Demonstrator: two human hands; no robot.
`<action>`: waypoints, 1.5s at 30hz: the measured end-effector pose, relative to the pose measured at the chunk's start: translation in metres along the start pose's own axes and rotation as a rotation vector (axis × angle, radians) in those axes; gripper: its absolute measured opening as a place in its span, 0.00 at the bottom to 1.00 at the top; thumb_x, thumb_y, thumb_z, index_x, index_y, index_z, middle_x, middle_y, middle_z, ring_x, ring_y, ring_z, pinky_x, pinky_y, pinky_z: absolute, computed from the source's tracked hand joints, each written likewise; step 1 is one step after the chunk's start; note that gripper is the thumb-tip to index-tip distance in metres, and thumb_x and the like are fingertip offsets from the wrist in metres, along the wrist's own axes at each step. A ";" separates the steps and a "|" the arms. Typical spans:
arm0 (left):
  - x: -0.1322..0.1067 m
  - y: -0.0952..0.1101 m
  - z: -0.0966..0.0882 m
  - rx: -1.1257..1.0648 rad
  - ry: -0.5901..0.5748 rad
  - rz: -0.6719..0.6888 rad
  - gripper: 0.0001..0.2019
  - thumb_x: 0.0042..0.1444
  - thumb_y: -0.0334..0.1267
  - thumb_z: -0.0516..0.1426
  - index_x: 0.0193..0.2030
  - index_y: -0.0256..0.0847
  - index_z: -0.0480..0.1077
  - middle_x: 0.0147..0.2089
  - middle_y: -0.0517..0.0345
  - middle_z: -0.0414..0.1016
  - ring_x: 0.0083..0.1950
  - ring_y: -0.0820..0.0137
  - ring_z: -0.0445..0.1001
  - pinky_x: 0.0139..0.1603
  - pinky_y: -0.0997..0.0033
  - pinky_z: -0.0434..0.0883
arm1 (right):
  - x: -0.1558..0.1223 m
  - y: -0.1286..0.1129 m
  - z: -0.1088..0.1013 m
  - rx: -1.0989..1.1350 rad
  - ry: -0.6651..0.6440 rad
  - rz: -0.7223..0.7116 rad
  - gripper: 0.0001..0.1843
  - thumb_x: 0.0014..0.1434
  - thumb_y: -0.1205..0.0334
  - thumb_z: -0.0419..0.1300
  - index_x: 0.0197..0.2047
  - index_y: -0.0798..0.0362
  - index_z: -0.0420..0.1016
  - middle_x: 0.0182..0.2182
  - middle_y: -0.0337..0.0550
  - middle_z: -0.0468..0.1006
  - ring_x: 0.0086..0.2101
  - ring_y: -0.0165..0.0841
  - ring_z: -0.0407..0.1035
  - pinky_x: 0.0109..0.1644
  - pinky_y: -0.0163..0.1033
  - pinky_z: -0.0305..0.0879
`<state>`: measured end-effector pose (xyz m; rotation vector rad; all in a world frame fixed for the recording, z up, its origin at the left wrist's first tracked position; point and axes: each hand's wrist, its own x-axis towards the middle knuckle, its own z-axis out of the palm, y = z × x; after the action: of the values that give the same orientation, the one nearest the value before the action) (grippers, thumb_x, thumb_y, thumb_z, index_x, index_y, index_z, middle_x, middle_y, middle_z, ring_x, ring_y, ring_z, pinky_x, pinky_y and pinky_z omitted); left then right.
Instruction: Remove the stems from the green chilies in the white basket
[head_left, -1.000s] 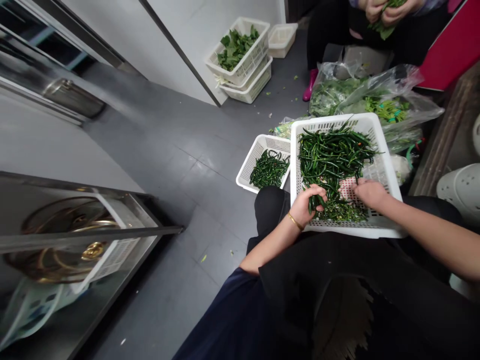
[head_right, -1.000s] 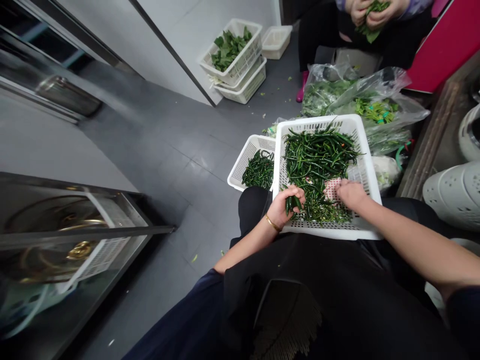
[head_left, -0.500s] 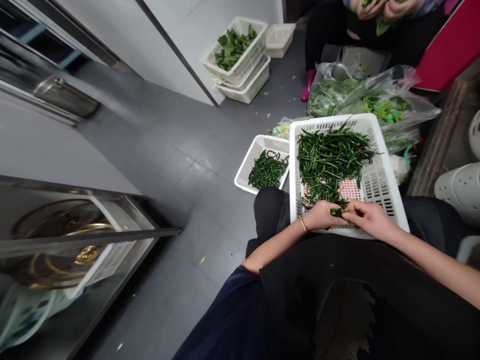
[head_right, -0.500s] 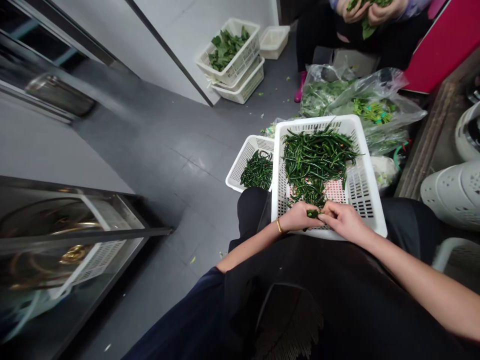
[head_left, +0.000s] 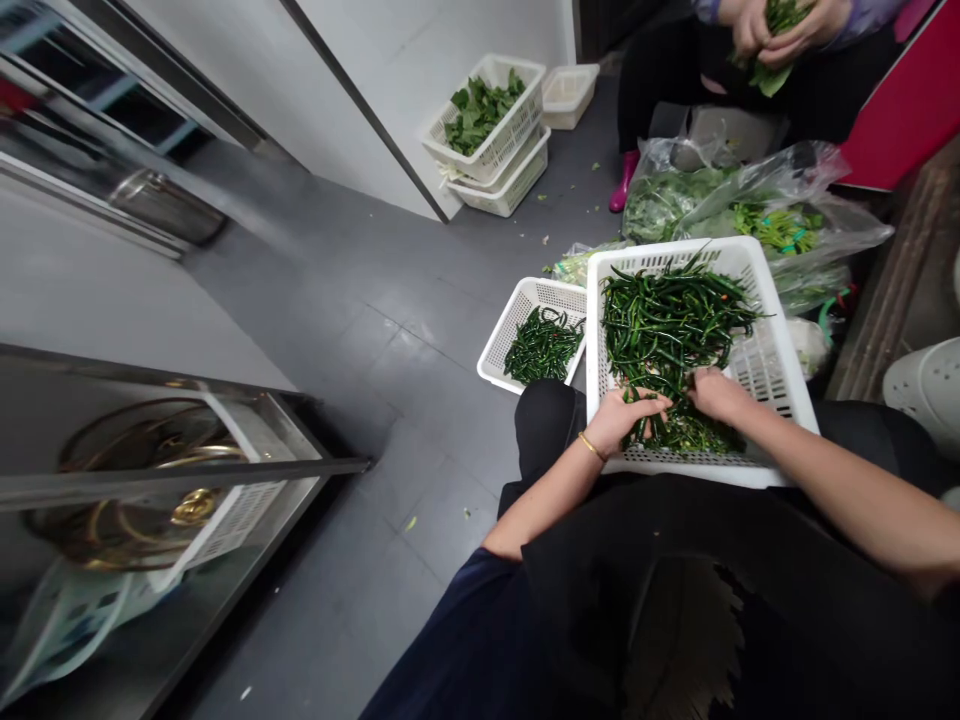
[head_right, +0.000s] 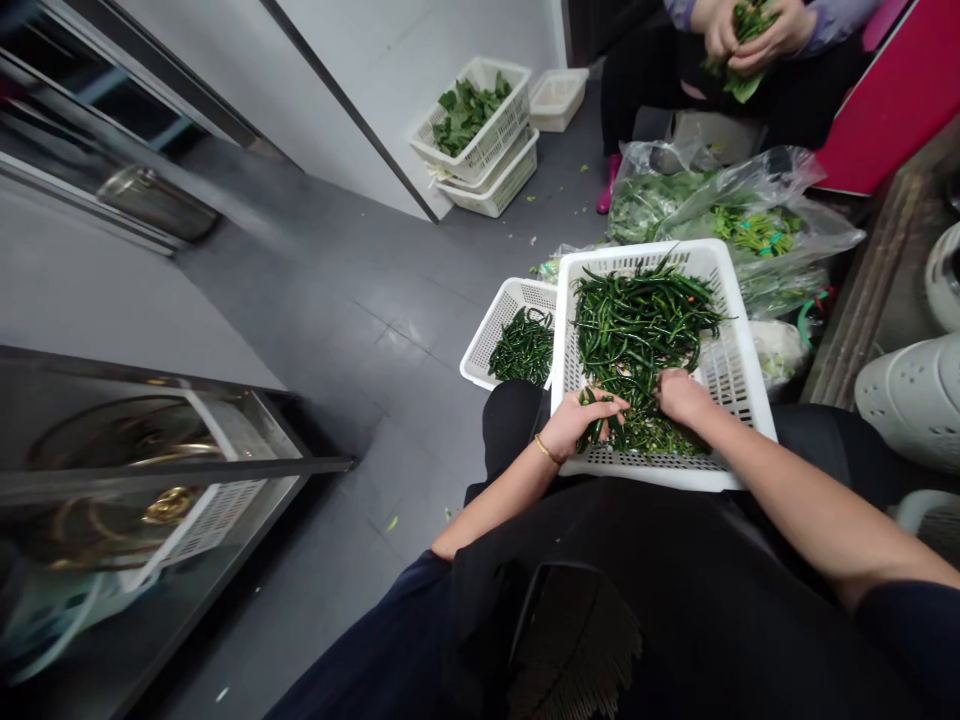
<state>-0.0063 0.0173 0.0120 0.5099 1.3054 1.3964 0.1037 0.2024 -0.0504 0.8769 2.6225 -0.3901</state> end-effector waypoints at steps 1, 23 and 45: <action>0.001 -0.001 -0.003 -0.046 0.017 -0.006 0.14 0.43 0.43 0.61 0.31 0.32 0.72 0.27 0.55 0.73 0.18 0.81 0.63 0.19 0.77 0.58 | -0.008 -0.003 0.005 -0.002 -0.017 -0.070 0.22 0.59 0.57 0.50 0.51 0.65 0.65 0.46 0.67 0.69 0.43 0.45 0.69 0.44 0.43 0.62; 0.012 -0.017 -0.004 -0.109 0.059 -0.104 0.19 0.41 0.41 0.64 0.39 0.34 0.71 0.23 0.58 0.70 0.21 0.78 0.65 0.20 0.79 0.57 | -0.028 0.027 -0.014 0.003 0.108 -0.064 0.20 0.62 0.58 0.43 0.38 0.55 0.74 0.34 0.51 0.78 0.37 0.41 0.71 0.40 0.41 0.61; -0.004 -0.008 0.025 1.411 -0.176 0.339 0.10 0.52 0.45 0.54 0.34 0.41 0.71 0.36 0.54 0.76 0.39 0.66 0.73 0.40 0.71 0.66 | -0.093 -0.015 -0.038 0.491 -0.012 -0.595 0.21 0.60 0.47 0.47 0.22 0.52 0.64 0.21 0.41 0.69 0.26 0.32 0.64 0.33 0.37 0.58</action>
<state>0.0195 0.0228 0.0135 1.7866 1.9687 0.4179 0.1550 0.1555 0.0244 0.1788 2.7757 -1.2193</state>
